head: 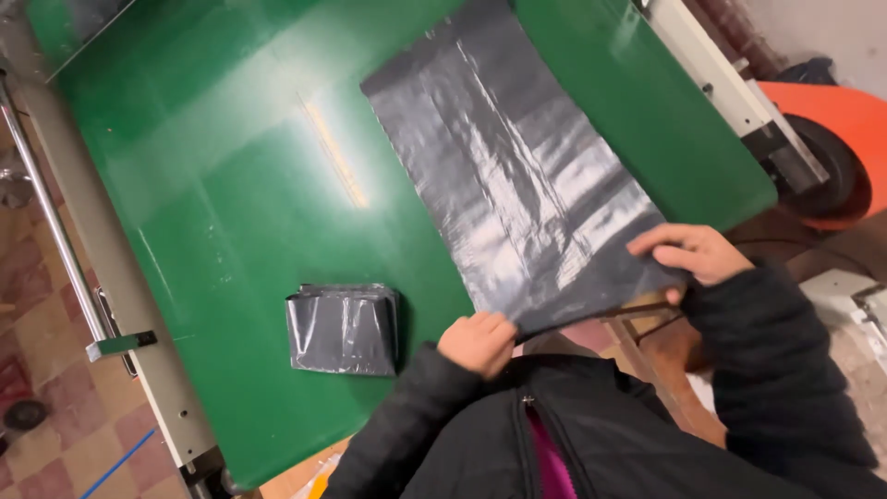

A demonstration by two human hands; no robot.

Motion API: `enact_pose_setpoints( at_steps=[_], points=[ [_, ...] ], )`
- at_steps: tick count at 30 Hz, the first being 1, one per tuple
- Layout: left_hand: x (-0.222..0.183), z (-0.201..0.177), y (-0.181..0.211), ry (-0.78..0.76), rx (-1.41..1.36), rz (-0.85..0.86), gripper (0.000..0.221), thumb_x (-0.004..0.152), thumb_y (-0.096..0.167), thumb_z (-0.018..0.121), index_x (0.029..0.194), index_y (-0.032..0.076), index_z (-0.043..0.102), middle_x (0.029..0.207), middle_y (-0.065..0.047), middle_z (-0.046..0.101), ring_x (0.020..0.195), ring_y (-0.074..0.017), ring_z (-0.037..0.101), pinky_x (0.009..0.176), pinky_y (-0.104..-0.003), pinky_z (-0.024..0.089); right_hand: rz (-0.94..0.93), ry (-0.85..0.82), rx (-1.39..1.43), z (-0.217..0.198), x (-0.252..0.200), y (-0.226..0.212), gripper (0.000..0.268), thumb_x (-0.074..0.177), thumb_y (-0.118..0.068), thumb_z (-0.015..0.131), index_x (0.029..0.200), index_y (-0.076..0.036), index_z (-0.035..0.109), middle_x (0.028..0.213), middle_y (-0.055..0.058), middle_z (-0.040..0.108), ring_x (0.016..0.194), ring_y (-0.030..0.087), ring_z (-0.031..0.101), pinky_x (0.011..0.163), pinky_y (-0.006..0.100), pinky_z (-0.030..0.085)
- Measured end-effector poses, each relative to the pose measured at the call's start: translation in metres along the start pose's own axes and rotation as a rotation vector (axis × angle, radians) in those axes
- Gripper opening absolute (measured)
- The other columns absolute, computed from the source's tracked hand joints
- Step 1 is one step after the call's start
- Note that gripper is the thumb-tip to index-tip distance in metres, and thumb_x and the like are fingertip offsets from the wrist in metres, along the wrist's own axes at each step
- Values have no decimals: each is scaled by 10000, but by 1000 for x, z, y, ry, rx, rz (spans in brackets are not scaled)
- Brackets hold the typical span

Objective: Folding plastic trash bags, inserting them into printed yellow sleeves, and sealing the packages using a heat sealer.

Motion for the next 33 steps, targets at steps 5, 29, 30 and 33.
enact_pose_setpoints(
  at_steps=[5,29,30,33],
  points=[
    [22,-65,-64,226,-695,-40,74,907,142,670,926,71,681,824,-76,654,716,-234,660,651,-312,521,172,-269,295,-10,57,-19,552,1045,-453,436,1240,14,659,885,203,735,614,243,702,507,369,551],
    [82,87,-181,580,-490,-561,322,866,157,714,1160,43,648,1108,-167,696,1051,-368,664,914,-424,531,136,266,-775,88,404,-70,673,700,-347,923,1140,101,682,1123,259,734,1041,345,721,947,414,574],
    [84,87,-181,587,-491,-565,322,866,157,714,1160,43,648,1108,-167,696,1051,-368,664,914,-424,531,131,263,-782,86,420,-64,673,700,-347,923,1140,101,682,1123,259,734,1041,345,721,947,414,574],
    [84,85,-171,609,-504,-611,315,877,163,693,1164,46,640,1110,-158,677,1039,-371,660,906,-430,536,-197,304,-524,90,422,-61,658,677,-211,965,1164,66,620,1099,184,691,998,258,686,904,347,541]
  ],
)
Point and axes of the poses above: each hand's wrist, its own x-axis towards the middle knuckle, its own z-axis out of the palm, y = z × x, the point moved 1 cm from there along x, towards the middle knuckle
